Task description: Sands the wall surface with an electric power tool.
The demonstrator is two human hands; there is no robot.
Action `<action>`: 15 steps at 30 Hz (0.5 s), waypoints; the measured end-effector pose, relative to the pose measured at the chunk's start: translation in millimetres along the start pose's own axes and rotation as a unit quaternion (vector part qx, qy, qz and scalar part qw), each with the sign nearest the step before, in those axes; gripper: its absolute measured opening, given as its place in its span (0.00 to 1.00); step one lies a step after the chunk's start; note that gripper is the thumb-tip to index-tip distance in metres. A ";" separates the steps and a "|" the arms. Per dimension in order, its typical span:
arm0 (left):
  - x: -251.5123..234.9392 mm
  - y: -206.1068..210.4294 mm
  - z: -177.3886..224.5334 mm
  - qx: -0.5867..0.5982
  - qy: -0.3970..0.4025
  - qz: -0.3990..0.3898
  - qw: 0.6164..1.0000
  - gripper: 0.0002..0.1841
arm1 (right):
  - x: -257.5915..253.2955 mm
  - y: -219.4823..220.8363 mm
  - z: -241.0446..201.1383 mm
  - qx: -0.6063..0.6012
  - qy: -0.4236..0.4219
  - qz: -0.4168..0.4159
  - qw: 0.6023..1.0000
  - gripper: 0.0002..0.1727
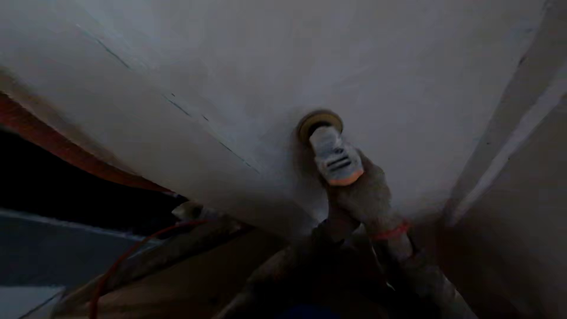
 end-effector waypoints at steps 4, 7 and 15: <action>-31.9 -13.2 10.2 0.176 0.102 0.066 0.977 0.31 | -27.4 -23.7 -13.4 -0.053 0.011 0.071 0.996 0.36; -13.2 -21.1 3.5 0.141 0.015 0.006 0.990 0.24 | -25.1 -8.3 -38.0 -0.017 -0.005 0.007 1.000 0.38; -0.2 -23.2 0.6 -0.006 -0.049 -0.056 0.997 0.26 | -23.5 -7.5 -39.4 -0.002 0.003 -0.020 1.000 0.38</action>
Point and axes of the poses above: each hand's wrist, its own x-axis away from the middle knuckle, its own y-axis out of the palm, z = x × y, the point moved 8 cm from there along -x, towards the middle knuckle, and after that the axes turned 2 degrees about -y, right-handed, at the moved point
